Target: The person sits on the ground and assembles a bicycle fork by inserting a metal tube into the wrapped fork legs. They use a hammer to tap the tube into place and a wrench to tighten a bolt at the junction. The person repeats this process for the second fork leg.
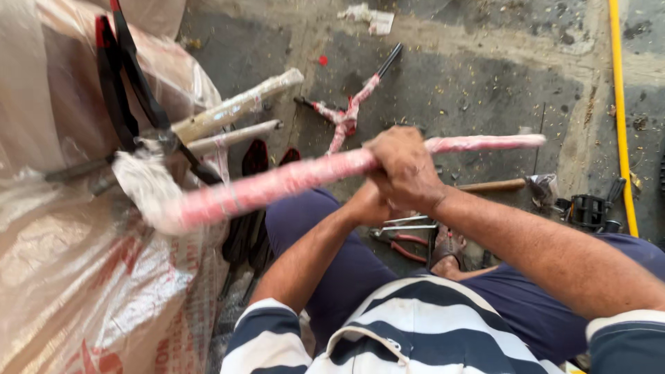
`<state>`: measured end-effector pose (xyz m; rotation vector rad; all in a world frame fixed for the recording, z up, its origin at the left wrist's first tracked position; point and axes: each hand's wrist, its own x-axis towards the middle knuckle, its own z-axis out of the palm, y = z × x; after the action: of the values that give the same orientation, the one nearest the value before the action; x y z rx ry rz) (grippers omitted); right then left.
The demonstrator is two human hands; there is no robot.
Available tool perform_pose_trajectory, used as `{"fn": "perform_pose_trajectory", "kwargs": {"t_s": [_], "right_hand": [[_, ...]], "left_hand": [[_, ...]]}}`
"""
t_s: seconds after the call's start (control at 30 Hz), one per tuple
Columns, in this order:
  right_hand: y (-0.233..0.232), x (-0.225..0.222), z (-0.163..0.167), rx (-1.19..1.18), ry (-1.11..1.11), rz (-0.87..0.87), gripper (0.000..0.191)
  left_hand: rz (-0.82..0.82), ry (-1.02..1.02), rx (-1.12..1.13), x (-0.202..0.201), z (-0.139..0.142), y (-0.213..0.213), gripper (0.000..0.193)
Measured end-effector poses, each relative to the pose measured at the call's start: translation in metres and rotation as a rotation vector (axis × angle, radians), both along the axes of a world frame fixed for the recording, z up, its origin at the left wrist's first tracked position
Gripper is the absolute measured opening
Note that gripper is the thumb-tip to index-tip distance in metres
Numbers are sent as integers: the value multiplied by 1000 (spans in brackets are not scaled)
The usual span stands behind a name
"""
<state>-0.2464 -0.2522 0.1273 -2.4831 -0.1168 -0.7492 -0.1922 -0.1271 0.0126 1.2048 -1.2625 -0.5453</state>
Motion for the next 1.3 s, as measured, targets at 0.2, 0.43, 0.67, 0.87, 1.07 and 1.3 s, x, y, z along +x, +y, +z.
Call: {"fn": "perform_pose_trajectory", "kwargs": {"t_s": [0.2, 0.43, 0.67, 0.87, 1.07, 1.3], "right_hand": [[-5, 12, -26, 625, 87, -445, 21], [-67, -25, -18, 809, 71, -286, 26], [-106, -73, 20, 1154, -77, -145, 18], [-109, -86, 23, 1190, -133, -169, 20], [-118, -110, 18, 1239, -120, -168, 20], [-106, -125, -4, 1223, -229, -252, 26]], "left_hand": [[740, -462, 328, -9, 3, -13, 24], [632, -556, 18, -1, 57, 3, 75], [753, -427, 31, 16, 61, 19, 76], [285, 200, -5, 11, 42, 27, 45], [101, 391, -53, 16, 51, 32, 26], [528, 434, -147, -18, 41, 2, 14]]}}
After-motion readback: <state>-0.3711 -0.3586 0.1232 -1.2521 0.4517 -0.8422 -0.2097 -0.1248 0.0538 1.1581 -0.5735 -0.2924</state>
